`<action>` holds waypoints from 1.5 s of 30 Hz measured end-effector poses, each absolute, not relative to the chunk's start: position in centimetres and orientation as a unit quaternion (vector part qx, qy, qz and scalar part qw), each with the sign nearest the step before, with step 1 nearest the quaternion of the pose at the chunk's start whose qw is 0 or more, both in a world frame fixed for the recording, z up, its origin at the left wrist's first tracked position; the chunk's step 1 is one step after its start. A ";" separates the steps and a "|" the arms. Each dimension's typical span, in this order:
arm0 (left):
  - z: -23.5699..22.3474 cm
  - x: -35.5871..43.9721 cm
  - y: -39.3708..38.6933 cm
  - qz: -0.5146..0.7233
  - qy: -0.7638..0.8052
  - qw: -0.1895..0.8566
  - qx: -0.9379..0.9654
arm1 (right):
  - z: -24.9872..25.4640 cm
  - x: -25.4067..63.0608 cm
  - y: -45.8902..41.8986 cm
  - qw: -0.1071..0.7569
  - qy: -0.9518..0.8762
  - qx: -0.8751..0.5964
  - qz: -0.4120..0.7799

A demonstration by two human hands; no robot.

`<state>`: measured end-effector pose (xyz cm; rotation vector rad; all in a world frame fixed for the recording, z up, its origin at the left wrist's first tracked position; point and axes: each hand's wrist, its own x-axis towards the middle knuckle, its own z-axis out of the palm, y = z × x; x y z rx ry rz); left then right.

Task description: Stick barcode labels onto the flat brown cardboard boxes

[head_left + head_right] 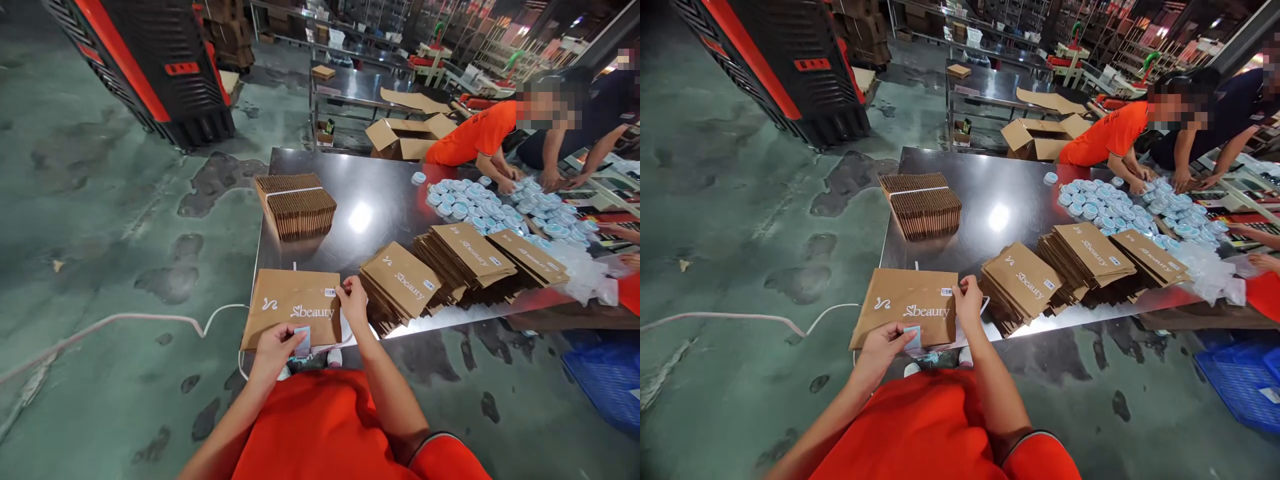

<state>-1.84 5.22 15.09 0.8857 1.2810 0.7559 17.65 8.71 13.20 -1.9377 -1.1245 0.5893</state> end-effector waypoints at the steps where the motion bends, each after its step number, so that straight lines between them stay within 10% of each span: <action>1: 15.1 -1.9 5.3 0.329 0.558 0.652 0.394 | 13.0 17.8 8.5 0.415 -0.431 -0.763 0.244; 8: 16.6 -2.3 4.3 0.350 0.497 0.688 0.397 | 13.9 15.9 5.9 0.415 -0.464 -0.758 0.195; 14: 19.7 -2.6 2.4 0.343 0.456 0.625 0.533 | 16.4 15.3 5.8 0.567 -0.405 -0.621 0.359; 18: 21.1 -2.6 2.4 0.319 0.456 0.599 0.576 | 16.8 23.2 5.8 0.650 -0.294 -0.661 0.232; 25: 21.1 -2.0 2.9 0.335 0.473 0.610 0.541 | 16.0 33.2 3.3 0.471 -0.170 -0.865 -0.013; 34: 20.9 -1.2 2.5 0.324 0.503 0.607 0.523 | 21.7 14.6 1.3 0.452 -0.511 -0.567 0.462; 45: 19.0 -1.8 2.2 0.324 0.554 0.552 0.531 | 18.9 14.8 4.2 0.499 -0.465 -0.644 0.346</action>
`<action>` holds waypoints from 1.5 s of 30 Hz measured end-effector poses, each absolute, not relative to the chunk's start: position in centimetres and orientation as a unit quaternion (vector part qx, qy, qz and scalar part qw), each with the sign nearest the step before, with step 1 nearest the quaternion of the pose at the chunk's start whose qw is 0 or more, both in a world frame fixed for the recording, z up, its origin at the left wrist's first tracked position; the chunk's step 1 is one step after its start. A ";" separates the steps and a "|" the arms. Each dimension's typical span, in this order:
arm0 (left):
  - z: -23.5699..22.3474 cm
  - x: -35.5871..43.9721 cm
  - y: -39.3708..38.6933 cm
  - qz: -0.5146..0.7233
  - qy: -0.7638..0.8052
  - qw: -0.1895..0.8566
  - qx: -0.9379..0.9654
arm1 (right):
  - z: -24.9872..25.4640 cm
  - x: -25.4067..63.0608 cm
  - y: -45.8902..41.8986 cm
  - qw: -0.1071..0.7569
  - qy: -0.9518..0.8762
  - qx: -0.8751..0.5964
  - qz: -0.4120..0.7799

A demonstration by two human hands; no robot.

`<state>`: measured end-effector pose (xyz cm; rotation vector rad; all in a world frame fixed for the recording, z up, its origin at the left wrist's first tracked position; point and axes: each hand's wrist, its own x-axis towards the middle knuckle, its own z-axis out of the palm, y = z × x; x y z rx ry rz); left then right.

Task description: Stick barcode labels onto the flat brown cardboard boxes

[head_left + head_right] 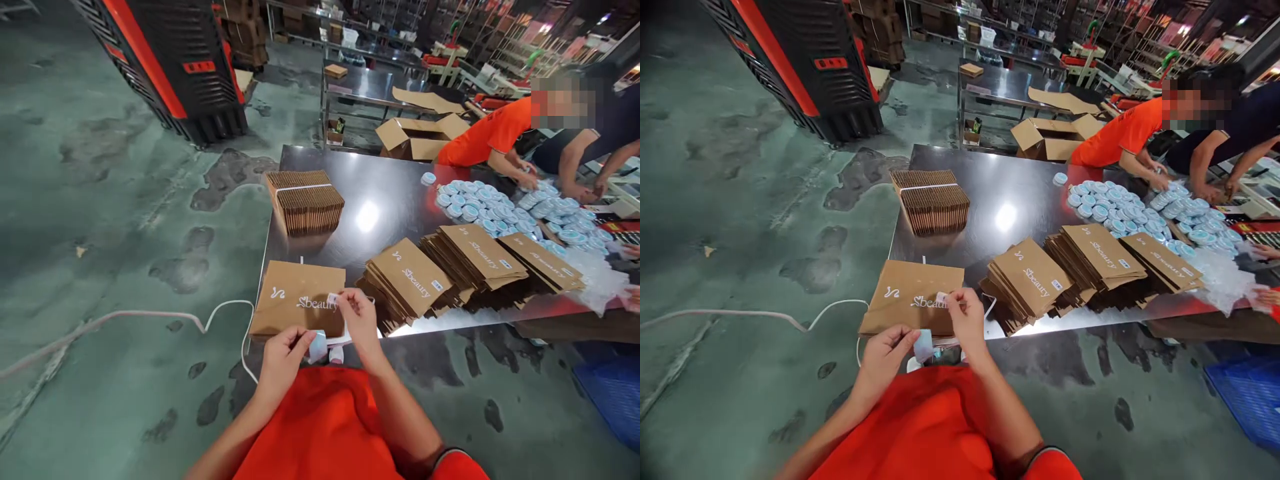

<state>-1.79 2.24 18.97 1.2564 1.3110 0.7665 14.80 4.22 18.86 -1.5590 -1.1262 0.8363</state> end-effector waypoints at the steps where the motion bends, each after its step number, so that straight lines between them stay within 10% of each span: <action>1: 18.6 -1.8 2.4 0.325 0.553 0.564 0.520 | 17.9 15.5 5.3 0.487 -0.454 -0.670 0.329; 23: 13.4 -2.2 4.3 0.353 0.531 0.675 0.372 | 13.4 16.5 9.4 0.283 -0.511 -0.789 0.190; 36: 13.3 -2.1 4.3 0.342 0.539 0.682 0.356 | 10.2 18.3 9.1 0.495 -0.337 -0.716 0.357; 45: 16.6 -2.0 2.8 0.383 0.483 0.665 0.422 | 13.7 17.0 5.8 0.481 -0.432 -0.713 0.271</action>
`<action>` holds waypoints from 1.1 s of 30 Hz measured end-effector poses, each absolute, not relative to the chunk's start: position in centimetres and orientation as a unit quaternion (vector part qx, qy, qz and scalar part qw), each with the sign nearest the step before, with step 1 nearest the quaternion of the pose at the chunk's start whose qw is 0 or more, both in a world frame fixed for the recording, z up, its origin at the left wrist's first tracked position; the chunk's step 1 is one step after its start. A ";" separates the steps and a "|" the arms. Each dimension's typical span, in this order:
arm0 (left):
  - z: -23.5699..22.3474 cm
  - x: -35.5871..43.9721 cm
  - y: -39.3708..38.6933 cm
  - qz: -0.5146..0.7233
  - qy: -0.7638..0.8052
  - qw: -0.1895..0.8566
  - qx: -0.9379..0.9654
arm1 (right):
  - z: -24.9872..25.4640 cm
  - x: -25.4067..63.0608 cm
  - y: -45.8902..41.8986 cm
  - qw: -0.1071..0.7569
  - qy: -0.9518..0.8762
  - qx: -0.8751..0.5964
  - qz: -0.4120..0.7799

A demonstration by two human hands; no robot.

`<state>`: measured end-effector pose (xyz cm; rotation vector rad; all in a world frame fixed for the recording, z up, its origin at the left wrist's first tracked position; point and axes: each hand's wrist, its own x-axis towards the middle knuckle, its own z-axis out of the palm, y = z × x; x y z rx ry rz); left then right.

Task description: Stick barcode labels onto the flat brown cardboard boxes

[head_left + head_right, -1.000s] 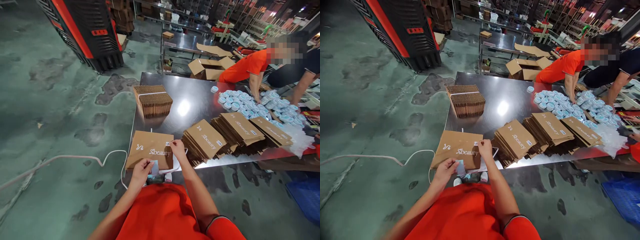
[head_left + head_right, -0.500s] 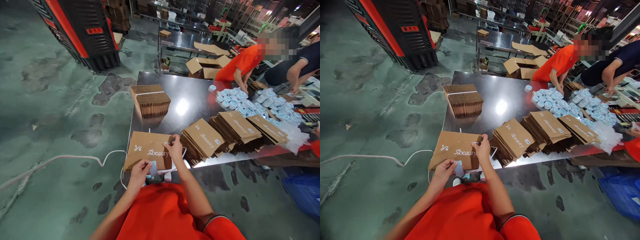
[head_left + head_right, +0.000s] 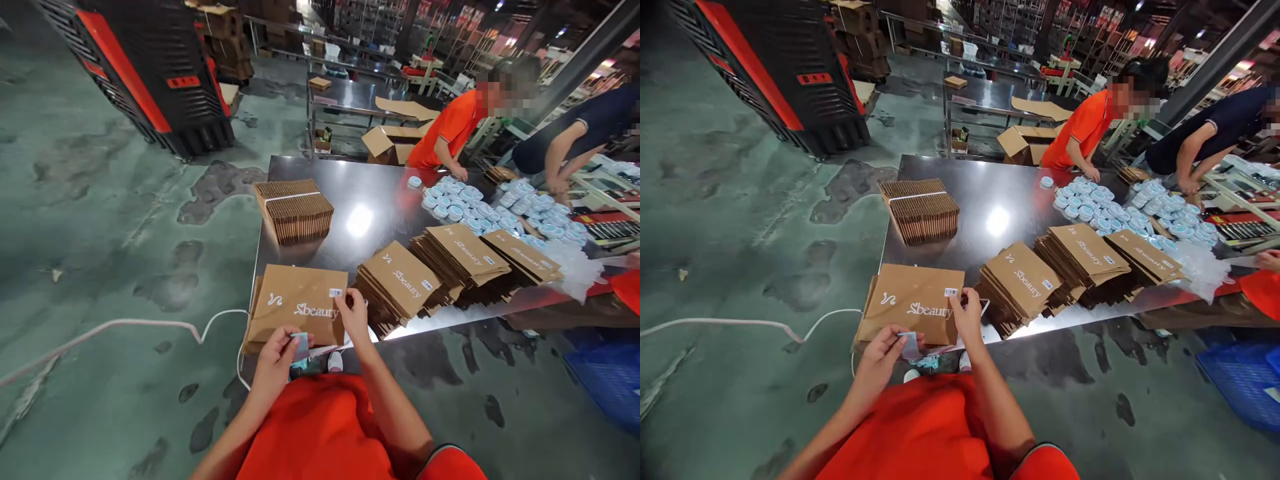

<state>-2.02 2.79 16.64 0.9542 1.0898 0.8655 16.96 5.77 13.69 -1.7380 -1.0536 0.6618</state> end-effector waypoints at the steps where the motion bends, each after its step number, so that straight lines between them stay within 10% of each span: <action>1: 17.3 -2.1 2.5 0.386 0.476 0.656 0.441 | 14.6 17.7 5.6 0.506 -0.427 -0.702 0.262; 6: 19.7 -2.3 2.5 0.385 0.468 0.605 0.517 | 17.7 27.7 5.0 0.591 -0.266 -0.754 0.105; 13: 20.4 -1.7 2.9 0.376 0.482 0.575 0.545 | 18.3 31.4 2.3 0.449 -0.229 -0.862 -0.047; 20: 20.5 -0.5 2.6 0.394 0.467 0.641 0.465 | 20.9 15.8 1.2 0.477 -0.483 -0.590 0.438; 33: 18.8 -2.6 3.3 0.331 0.507 0.583 0.542 | 21.5 12.8 1.5 0.423 -0.510 -0.545 0.514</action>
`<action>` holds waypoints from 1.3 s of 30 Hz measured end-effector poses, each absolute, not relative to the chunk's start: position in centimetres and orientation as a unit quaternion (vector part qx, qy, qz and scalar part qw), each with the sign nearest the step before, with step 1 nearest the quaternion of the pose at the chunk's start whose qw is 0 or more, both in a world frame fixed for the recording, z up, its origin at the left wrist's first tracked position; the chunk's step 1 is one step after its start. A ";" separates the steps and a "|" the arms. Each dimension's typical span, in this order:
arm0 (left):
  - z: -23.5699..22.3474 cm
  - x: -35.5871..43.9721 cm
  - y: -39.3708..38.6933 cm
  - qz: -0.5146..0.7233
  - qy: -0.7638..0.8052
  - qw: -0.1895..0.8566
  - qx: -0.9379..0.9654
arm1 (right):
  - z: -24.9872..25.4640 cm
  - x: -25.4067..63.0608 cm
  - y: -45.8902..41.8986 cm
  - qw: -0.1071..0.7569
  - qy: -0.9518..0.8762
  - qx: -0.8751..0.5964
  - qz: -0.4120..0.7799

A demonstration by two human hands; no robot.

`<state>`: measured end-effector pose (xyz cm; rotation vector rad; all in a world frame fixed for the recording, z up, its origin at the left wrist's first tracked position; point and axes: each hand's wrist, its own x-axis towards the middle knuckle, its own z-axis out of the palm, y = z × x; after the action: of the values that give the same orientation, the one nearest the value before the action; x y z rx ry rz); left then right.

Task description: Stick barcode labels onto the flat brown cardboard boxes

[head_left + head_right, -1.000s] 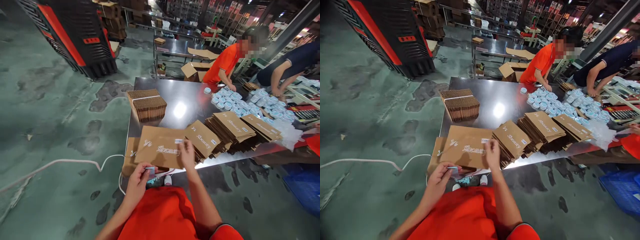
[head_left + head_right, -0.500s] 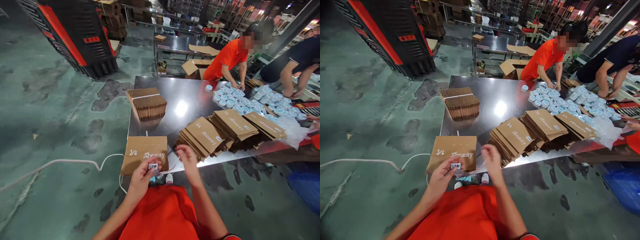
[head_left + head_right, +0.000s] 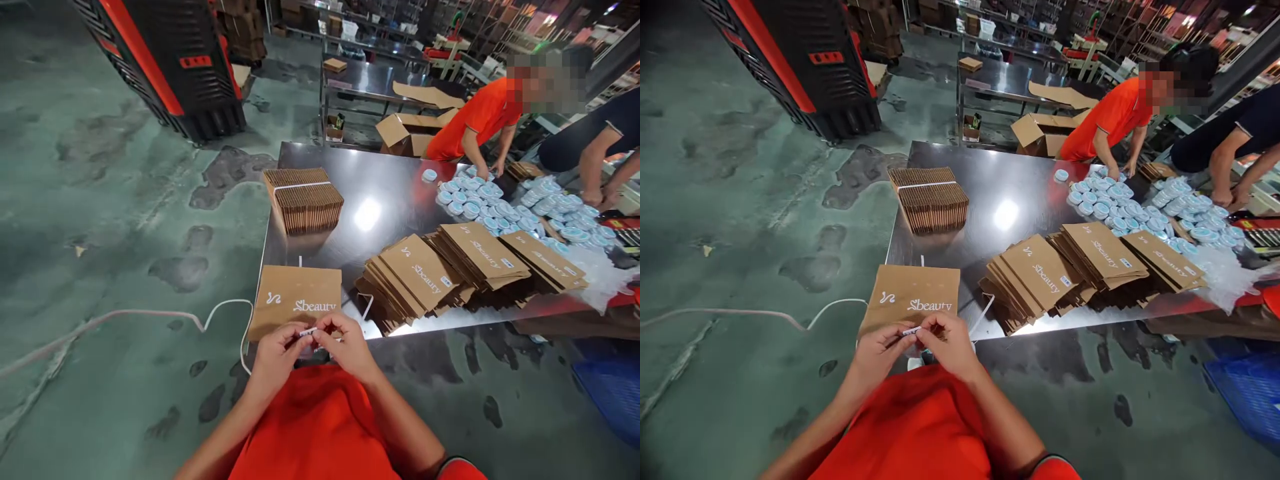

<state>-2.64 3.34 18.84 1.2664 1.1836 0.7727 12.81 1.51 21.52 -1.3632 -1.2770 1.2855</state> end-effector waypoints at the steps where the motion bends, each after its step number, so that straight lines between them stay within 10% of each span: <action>1: 18.8 -2.7 3.4 0.318 0.507 0.579 0.554 | 21.4 12.8 1.5 0.424 -0.518 -0.546 0.505; 15: 13.9 -2.1 5.4 0.313 0.561 0.634 0.431 | 12.4 17.3 8.9 0.412 -0.444 -0.730 0.316; 39: 13.9 -2.0 5.3 0.305 0.564 0.648 0.410 | 12.9 17.1 9.8 0.269 -0.492 -0.800 0.215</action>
<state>-2.02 5.26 13.90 0.9328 1.2830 0.6927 17.09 9.79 12.89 -2.1569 -1.3257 0.5786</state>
